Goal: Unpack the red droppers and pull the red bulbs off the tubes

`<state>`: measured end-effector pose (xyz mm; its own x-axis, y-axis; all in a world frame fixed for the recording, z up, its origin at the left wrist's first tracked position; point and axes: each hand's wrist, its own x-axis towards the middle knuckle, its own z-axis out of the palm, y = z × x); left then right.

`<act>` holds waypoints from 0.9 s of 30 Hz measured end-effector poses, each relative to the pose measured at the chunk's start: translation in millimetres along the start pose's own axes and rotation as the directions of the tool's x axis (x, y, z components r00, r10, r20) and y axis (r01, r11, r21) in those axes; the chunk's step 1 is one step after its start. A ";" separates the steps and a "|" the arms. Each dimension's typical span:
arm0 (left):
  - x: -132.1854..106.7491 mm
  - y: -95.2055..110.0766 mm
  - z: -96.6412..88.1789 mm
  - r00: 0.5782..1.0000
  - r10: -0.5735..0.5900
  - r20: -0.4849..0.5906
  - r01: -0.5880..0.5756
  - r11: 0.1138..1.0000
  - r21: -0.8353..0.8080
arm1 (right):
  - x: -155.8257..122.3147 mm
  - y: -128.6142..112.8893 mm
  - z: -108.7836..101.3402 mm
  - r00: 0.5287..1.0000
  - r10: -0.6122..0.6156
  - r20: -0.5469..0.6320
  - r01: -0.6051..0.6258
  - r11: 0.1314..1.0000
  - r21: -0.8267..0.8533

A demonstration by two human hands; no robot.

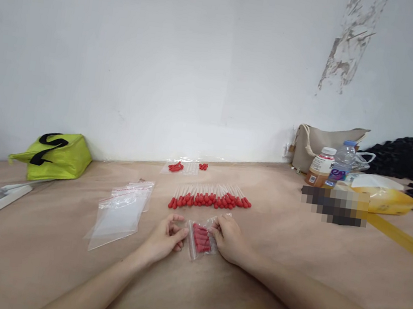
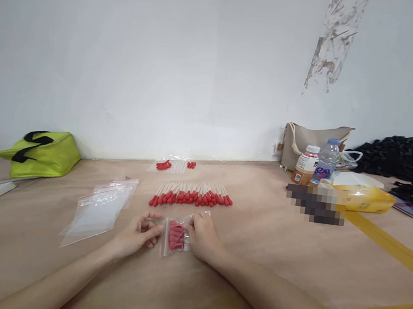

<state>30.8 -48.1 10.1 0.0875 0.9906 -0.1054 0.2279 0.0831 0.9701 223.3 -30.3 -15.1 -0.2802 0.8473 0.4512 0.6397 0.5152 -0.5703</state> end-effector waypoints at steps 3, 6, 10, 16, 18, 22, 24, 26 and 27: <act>-2.5 4.7 4.5 0.998 -0.056 -0.024 0.054 0.994 -0.097 | -1.9 0.0 -0.2 0.999 0.011 -0.041 -0.008 0.998 0.060; -4.3 11.3 8.4 0.984 -0.164 0.066 0.175 0.950 -0.260 | -3.1 -1.0 -1.7 0.996 0.013 -0.087 -0.004 0.995 0.102; -1.5 11.9 8.7 0.968 -0.162 0.194 0.226 0.896 -0.382 | -2.1 -1.7 -2.1 0.989 0.024 -0.144 -0.007 0.993 0.116; 6.3 6.7 3.5 0.968 -0.201 0.152 0.243 0.902 -0.357 | -3.2 -1.7 -2.4 0.995 0.002 -0.104 0.005 0.998 0.065; 7.2 6.3 2.7 0.968 -0.211 0.134 0.245 0.907 -0.344 | -5.2 -3.1 -5.1 0.997 -0.012 -0.074 0.015 0.999 0.036; 6.7 6.2 3.4 0.973 -0.196 0.119 0.225 0.917 -0.330 | -3.5 -7.9 -16.3 0.982 -0.173 -0.080 0.171 0.985 -0.030; 5.9 6.4 4.6 0.976 -0.183 0.116 0.212 0.921 -0.326 | 2.6 -10.0 -22.5 0.937 -0.347 -0.036 0.343 0.934 -0.097; 5.2 6.9 5.9 0.977 -0.176 0.116 0.205 0.924 -0.323 | 12.0 -11.6 -26.7 0.846 -0.529 0.071 0.532 0.825 -0.189; 4.8 7.2 6.4 0.978 -0.174 0.115 0.203 0.924 -0.324 | 17.3 -12.3 -27.8 0.789 -0.600 0.134 0.613 0.756 -0.229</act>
<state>39.1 -43.4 15.2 0.1575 0.9418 -0.2971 -0.0856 0.3127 0.9460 230.5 -25.5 18.9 -0.7008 0.3768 0.6057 0.4755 0.8797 0.0030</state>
